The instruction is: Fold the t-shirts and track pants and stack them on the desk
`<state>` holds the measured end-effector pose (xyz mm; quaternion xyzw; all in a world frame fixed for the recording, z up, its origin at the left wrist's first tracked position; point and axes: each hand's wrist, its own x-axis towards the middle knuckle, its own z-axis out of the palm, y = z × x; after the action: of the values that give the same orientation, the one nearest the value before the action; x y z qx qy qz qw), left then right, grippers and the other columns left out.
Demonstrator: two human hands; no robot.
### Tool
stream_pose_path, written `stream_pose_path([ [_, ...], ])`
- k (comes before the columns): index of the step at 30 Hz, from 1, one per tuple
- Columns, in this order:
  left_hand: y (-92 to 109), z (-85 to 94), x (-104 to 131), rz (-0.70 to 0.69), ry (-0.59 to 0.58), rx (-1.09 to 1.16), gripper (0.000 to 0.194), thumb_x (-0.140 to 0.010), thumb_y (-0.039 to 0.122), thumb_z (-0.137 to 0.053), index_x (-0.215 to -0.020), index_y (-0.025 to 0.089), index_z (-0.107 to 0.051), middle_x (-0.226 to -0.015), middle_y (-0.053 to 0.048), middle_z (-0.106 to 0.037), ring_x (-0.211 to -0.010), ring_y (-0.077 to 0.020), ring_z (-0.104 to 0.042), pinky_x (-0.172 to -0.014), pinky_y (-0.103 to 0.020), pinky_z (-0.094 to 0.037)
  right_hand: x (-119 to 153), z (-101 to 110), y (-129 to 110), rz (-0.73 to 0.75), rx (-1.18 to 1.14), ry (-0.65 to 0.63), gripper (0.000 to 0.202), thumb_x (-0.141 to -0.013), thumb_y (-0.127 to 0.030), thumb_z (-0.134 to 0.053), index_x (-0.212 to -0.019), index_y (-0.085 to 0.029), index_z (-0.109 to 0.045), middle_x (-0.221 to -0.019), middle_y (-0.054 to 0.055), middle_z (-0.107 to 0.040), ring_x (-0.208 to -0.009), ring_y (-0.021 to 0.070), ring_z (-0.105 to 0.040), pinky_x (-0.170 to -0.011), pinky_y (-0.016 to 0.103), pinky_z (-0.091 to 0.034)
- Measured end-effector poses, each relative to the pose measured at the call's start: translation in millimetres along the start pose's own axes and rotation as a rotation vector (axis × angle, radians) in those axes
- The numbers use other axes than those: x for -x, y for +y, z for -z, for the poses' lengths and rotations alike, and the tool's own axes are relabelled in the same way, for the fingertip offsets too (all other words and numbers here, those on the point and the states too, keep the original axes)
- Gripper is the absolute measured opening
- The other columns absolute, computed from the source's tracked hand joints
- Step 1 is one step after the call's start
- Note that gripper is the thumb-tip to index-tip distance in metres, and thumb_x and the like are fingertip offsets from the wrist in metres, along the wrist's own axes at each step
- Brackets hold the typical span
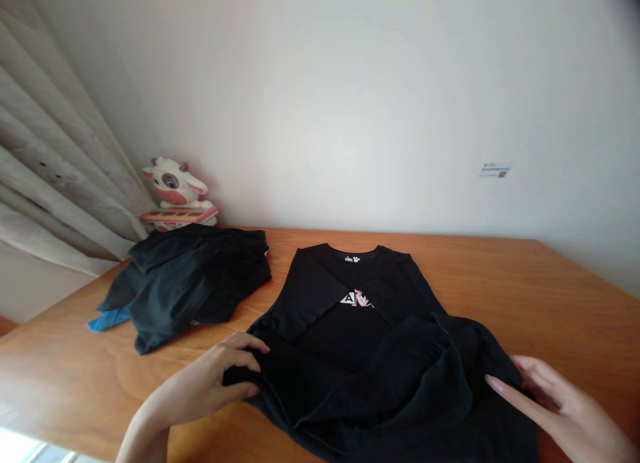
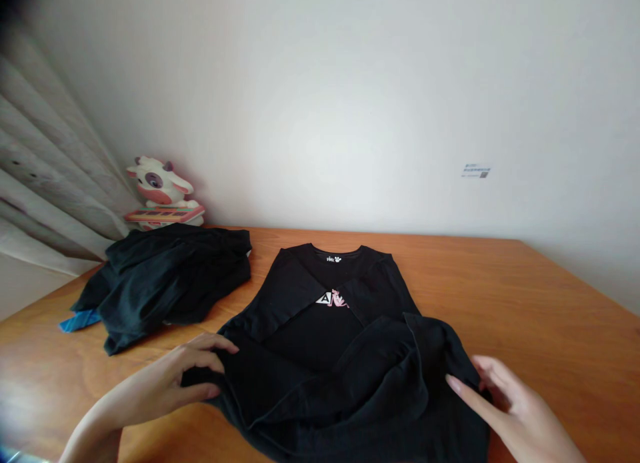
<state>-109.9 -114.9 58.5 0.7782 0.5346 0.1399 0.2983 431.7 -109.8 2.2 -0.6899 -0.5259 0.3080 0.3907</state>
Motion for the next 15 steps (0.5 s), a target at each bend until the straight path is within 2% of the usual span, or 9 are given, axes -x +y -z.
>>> stream_pose_path([
  [2,4,3.8,-1,-0.028,0.026,0.037,0.014,-0.082,0.036,-0.075,-0.093,0.028,-0.077,-0.124,-0.007,-0.072,-0.112,-0.025,-0.069,-0.099,-0.033,-0.054,1,-1,0,0.019,0.007,-0.044,0.044,-0.059,-0.066,-0.077,-0.078,-0.027,-0.069,-0.083,0.007,-0.078,-0.085,0.031,-0.075,-0.074,0.034,-0.063],
  [4,8,8.0,0,-0.042,0.017,0.049,0.014,-0.081,0.037,-0.075,-0.092,0.027,-0.077,-0.122,-0.007,-0.072,-0.107,-0.0242,-0.07,-0.096,-0.032,-0.055,-1,-1,2,0.03,0.001,-0.003,0.048,-0.058,-0.067,-0.077,-0.083,-0.028,-0.066,-0.086,0.008,-0.077,-0.085,0.0325,-0.075,-0.076,0.039,-0.064],
  [7,9,12.1,3,-0.04,0.038,0.052,0.015,-0.082,0.039,-0.074,-0.093,0.03,-0.078,-0.127,-0.007,-0.071,-0.111,-0.0244,-0.069,-0.099,-0.03,-0.053,-7,3,2,0.081,0.028,0.124,0.068,-0.053,-0.067,-0.079,-0.105,-0.027,-0.064,-0.107,0.012,-0.076,-0.102,0.037,-0.073,-0.088,0.046,-0.062],
  [9,8,12.1,3,-0.008,0.094,0.047,0.018,-0.083,0.041,-0.071,-0.097,0.031,-0.078,-0.127,-0.005,-0.071,-0.11,-0.0234,-0.069,-0.095,-0.028,-0.054,-14,8,-4,0.149,0.092,0.136,0.079,-0.055,-0.068,-0.077,-0.12,-0.027,-0.061,-0.123,0.014,-0.072,-0.116,0.0386,-0.067,-0.1,0.05,-0.056],
  [12,6,8.5,-1,0.133,0.18,-0.036,0.022,-0.082,0.046,-0.068,-0.093,0.028,-0.075,-0.105,-0.005,-0.074,-0.088,-0.0211,-0.07,-0.078,-0.026,-0.054,-28,9,-21,0.252,0.181,0.02,0.065,-0.07,-0.068,-0.067,-0.122,-0.029,-0.063,-0.132,0.01,-0.069,-0.124,0.0349,-0.063,-0.108,0.049,-0.05],
  [15,7,3.1,-4,0.293,0.21,-0.14,0.03,-0.076,0.053,-0.071,-0.084,0.024,-0.069,-0.073,-0.001,-0.067,-0.067,-0.0208,-0.065,-0.065,-0.028,-0.047,-44,-1,-37,0.251,0.234,-0.041,0.058,-0.08,-0.071,-0.055,-0.116,-0.027,-0.066,-0.126,0.011,-0.072,-0.115,0.0324,-0.068,-0.103,0.047,-0.053],
])
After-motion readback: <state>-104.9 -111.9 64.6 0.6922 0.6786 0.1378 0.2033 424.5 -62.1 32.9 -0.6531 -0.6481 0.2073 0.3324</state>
